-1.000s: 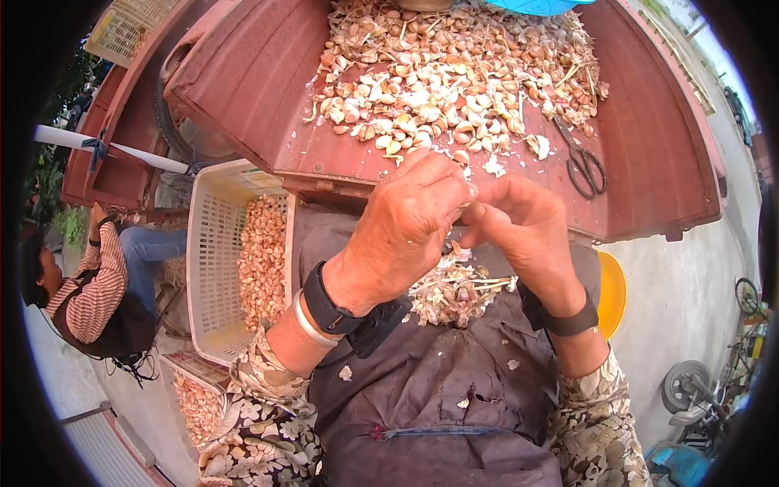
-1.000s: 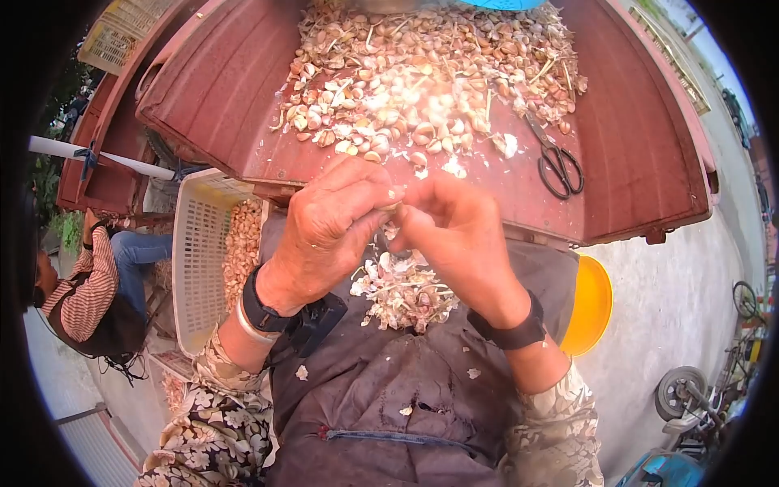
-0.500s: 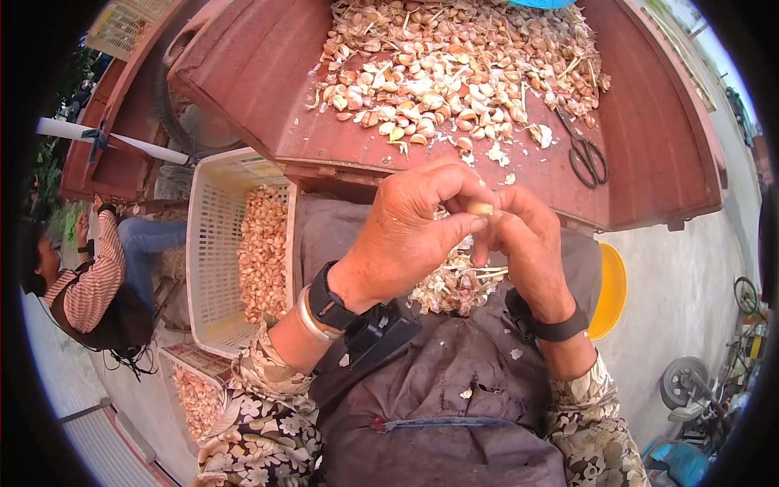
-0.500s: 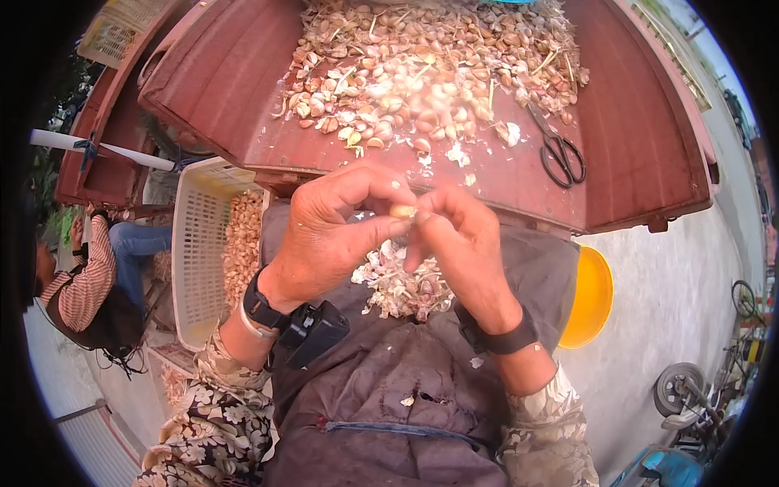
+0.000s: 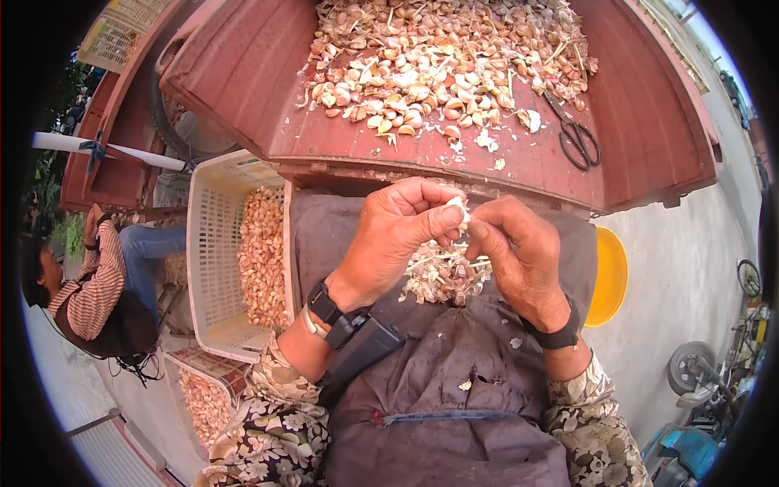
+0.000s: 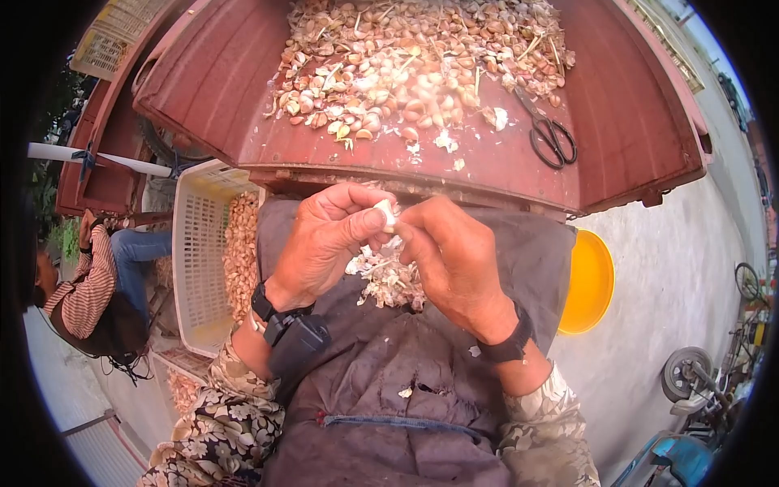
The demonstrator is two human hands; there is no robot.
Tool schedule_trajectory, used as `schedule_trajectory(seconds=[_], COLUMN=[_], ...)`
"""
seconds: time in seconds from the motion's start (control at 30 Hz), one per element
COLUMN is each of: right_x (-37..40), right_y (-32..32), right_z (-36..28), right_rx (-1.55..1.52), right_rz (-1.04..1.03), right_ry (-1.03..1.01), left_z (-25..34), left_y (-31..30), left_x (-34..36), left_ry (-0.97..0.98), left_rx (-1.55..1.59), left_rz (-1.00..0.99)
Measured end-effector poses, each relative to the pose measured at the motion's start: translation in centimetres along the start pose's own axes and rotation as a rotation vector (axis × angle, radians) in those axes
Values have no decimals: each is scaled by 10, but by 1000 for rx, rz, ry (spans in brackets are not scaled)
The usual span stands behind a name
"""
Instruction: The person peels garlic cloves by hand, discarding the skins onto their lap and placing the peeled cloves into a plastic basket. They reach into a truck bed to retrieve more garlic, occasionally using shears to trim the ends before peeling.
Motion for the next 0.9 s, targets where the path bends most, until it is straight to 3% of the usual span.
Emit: schedule_trajectory(seconds=[0.1,0.2,0.23,0.33,0.37,0.4,0.47,0.57,0.67,0.73,0.83,0.9], right_x=[2,-5,-10,31,44,55,65,62,56,68,72,77], right_y=[-1,-38,-40,1,22,33,27,-18,-128,-218,-249,-228], right_z=[1,40,55,81,74,73,80,77,72,80,67,80], right_rx=[-34,-81,-69,-579,-737,-896,-805,-872,-627,167,624,274], right_rz=[-3,300,232,-49,-155,-187,-35,132,370,559,563,468], right_ry=[56,323,344,1036,1062,1064,1059,1041,795,584,347,558], left_z=[-4,-4,-4,14,13,8,9,19,51,52,41,27], left_y=[5,2,-1,13,22,29,33,17,-14,-25,-29,-28], left_x=[3,6,8,16,20,21,21,4,-24,-49,-88,-106], left_ry=[-33,-9,6,442,474,543,507,489,814,881,993,998], left_rx=[-46,-116,-148,-536,-623,-799,-816,-604,-1008,-1189,-1461,-1606], left_rz=[-46,-2,28,3,-4,-14,62,166,342,366,311,229])
Point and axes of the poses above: each hand's wrist, its own x-axis away from the middle knuckle, its own y-axis out of the palm, z = x × y, the point moved 9 cm from there along -x, towards the middle knuckle, and after that the axes turned 13 degrees about z, right-handed, at the moved point
